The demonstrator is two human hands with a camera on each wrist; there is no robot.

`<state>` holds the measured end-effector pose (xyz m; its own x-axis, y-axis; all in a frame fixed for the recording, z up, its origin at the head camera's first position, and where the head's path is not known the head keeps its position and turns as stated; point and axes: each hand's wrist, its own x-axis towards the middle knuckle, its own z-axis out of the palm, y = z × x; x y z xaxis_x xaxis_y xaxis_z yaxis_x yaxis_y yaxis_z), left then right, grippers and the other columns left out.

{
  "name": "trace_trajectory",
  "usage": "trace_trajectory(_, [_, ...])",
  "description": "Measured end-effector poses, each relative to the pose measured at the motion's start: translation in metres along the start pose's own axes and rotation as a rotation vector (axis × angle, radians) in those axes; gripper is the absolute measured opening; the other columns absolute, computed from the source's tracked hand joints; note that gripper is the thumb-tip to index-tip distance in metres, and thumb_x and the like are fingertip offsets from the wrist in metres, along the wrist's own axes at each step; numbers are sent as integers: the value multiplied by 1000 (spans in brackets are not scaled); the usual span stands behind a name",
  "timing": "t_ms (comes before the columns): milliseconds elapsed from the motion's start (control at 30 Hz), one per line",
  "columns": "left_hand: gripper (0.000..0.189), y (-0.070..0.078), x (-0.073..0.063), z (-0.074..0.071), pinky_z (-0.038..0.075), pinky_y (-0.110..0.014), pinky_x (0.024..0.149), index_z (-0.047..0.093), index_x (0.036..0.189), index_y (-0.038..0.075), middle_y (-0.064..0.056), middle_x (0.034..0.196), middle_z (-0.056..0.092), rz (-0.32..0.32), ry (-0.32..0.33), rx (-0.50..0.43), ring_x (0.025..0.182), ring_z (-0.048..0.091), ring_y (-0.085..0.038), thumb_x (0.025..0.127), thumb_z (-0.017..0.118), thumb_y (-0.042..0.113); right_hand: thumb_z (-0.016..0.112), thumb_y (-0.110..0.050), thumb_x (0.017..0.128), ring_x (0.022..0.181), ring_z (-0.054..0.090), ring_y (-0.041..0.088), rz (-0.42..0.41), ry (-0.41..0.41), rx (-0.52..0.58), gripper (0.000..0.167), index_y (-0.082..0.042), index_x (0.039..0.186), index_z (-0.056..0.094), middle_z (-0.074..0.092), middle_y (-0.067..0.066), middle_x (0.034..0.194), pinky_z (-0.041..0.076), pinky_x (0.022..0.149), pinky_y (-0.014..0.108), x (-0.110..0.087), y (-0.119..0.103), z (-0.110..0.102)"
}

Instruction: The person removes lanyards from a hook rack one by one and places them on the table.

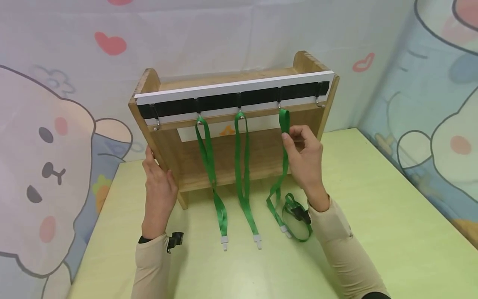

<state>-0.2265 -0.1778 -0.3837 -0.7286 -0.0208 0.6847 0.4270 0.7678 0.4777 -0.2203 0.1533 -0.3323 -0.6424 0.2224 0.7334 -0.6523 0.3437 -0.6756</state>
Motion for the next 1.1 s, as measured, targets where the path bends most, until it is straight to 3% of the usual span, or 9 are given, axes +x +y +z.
trace_trajectory(300, [77, -2, -2, 1, 53, -66, 83, 4, 155, 1, -40, 138, 30, -35, -20, -3, 103, 56, -63, 96, 50, -15, 64, 1, 98, 79, 59, 15, 78, -56, 77, 10, 10, 101, 62, 61, 0, 88, 49, 69, 23, -2, -1, -9])
trace_trajectory(467, [77, -4, -2, 1, 54, -65, 81, 3, 155, 1, -41, 137, 30, -42, -24, 5, 101, 56, -63, 96, 50, -15, 59, -1, 100, 80, 58, 16, 230, -140, 184, 9, 9, 100, 61, 62, -1, 88, 49, 73, 25, -8, 3, -16])
trace_trajectory(733, [77, -3, -2, 1, 54, -66, 81, 3, 155, 1, -40, 138, 30, -34, -24, 5, 102, 56, -63, 96, 49, -14, 57, -2, 102, 82, 63, 14, 493, -265, 394, 10, -7, 94, 61, 64, -1, 87, 59, 76, 32, -17, 6, -25])
trace_trajectory(1100, [76, -2, 1, 1, 53, -66, 84, 2, 155, 3, -39, 140, 29, -49, -34, 1, 105, 55, -63, 97, 49, -13, 57, -10, 104, 92, 61, 16, 653, -409, 391, 6, -8, 100, 61, 61, 0, 92, 57, 85, 34, -35, 6, -32])
